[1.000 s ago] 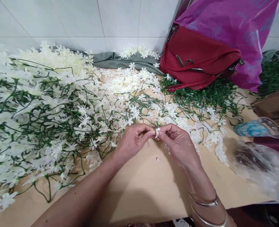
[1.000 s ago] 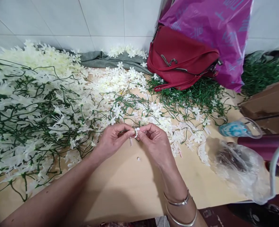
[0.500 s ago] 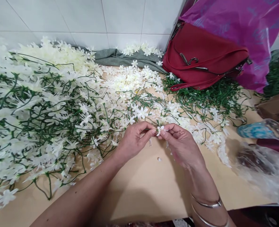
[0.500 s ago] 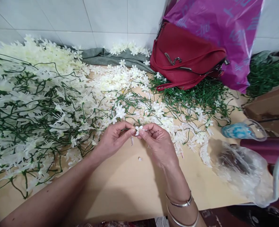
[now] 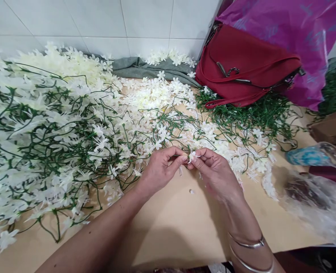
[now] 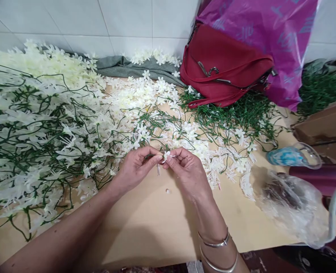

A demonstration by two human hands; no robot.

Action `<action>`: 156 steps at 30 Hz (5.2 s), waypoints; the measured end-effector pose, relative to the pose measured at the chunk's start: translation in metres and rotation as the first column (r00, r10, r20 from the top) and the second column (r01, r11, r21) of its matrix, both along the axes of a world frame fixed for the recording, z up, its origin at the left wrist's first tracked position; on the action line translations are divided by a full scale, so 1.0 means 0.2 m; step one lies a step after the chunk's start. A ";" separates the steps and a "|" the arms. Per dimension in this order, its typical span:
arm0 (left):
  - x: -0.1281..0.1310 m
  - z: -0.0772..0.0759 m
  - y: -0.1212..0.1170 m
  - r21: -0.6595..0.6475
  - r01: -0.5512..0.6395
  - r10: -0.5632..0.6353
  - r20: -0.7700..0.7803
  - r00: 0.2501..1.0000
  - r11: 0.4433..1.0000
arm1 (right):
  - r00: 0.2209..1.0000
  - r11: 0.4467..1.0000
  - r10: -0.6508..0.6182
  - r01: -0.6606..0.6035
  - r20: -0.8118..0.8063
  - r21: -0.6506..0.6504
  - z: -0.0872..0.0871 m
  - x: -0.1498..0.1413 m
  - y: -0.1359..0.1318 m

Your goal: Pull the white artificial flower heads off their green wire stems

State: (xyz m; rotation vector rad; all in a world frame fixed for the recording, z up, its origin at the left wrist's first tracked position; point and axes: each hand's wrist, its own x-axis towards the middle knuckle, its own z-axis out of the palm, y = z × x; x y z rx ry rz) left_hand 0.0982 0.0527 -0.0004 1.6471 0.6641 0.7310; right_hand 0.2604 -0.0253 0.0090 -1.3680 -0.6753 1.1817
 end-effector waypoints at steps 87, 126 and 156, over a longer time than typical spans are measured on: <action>-0.10 0.13 -0.02 0.082 0.227 -0.188 -0.332 0.924 0.970 | 0.590 0.992 0.124 -0.099 0.798 -0.081 0.03 0.02 -0.06; -0.13 0.05 -0.12 -0.289 -0.232 0.231 -0.041 0.972 0.929 | 0.969 0.995 0.082 -0.095 0.233 0.042 0.03 -0.14 -0.05; -0.12 0.07 -0.10 -0.269 -0.141 0.150 0.014 0.989 0.953 | 0.940 0.988 -0.036 -0.018 0.338 0.156 0.06 -0.12 -0.06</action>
